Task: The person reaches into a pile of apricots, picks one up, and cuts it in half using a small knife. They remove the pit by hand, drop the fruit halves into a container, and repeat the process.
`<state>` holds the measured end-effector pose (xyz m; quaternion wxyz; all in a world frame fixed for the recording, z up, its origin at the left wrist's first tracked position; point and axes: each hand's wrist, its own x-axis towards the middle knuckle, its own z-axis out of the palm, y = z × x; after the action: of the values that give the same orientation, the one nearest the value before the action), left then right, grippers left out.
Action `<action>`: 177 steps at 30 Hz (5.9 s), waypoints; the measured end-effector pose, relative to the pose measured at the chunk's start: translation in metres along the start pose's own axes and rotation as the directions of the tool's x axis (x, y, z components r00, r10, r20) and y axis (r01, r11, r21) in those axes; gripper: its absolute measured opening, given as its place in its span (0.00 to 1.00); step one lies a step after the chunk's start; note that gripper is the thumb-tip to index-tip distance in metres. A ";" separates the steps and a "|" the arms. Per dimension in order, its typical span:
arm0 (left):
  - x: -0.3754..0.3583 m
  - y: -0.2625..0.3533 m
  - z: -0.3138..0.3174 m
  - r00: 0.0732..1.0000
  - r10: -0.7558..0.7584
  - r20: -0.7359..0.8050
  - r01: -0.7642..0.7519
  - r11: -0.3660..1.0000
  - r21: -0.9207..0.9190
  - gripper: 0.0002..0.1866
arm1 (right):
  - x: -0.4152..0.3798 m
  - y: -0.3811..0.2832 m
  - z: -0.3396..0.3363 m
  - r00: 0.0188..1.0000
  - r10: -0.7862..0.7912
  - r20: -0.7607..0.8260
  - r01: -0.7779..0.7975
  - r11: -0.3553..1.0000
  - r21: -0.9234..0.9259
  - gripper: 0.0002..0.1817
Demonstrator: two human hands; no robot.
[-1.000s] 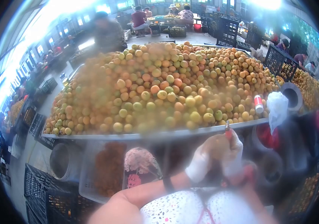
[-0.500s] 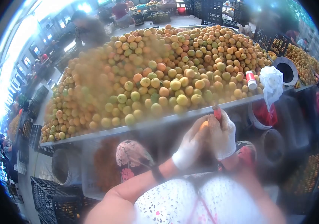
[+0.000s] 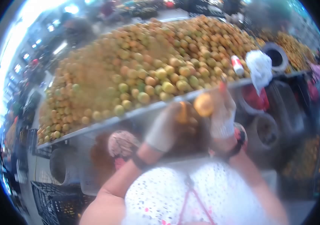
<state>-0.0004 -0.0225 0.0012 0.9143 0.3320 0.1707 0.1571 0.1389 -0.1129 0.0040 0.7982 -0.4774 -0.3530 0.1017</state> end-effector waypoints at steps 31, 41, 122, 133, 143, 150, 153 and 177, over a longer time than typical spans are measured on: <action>0.013 -0.018 0.008 0.997 0.041 0.060 -0.051 0.981 0.185 0.23 | -0.015 -0.008 0.003 0.970 0.122 0.210 -0.029 0.917 -0.398 0.09; -0.021 -0.008 0.005 0.997 0.021 -0.072 -0.005 0.978 0.209 0.22 | -0.018 0.027 -0.034 0.801 0.106 0.589 0.108 0.942 -0.316 0.15; -0.027 0.008 -0.009 0.968 0.233 -0.095 -0.215 0.962 0.170 0.21 | -0.019 -0.009 -0.021 0.885 0.410 0.218 -0.250 0.816 -0.521 0.11; -0.040 -0.001 -0.017 0.756 0.630 0.181 -0.487 0.354 0.798 0.21 | -0.033 -0.039 0.015 0.770 -0.160 0.617 0.520 0.719 -0.462 0.19; -0.090 0.045 -0.089 0.833 0.553 0.028 -0.278 0.374 0.885 0.17 | -0.026 -0.032 -0.016 0.867 0.436 0.243 -0.324 0.862 -0.389 0.02; -0.201 0.127 -0.232 0.509 0.690 -0.514 0.781 -0.119 0.613 0.25 | -0.033 0.017 -0.060 0.864 0.490 0.116 -0.429 0.837 -0.341 0.05; -0.176 0.143 -0.219 0.618 0.786 -0.013 0.555 -0.424 0.716 0.25 | -0.029 0.020 -0.053 0.897 0.424 0.126 -0.356 0.861 -0.363 0.06; 0.086 0.201 -0.174 0.742 0.645 -0.185 -0.273 0.542 0.794 0.19 | 0.012 0.047 -0.033 0.758 0.651 0.038 -0.595 0.715 -0.368 0.09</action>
<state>-0.0313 0.2552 -0.0097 0.5598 0.6504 0.3317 0.3919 0.1774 -0.1047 -0.0395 0.5917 -0.6862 -0.2478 0.3430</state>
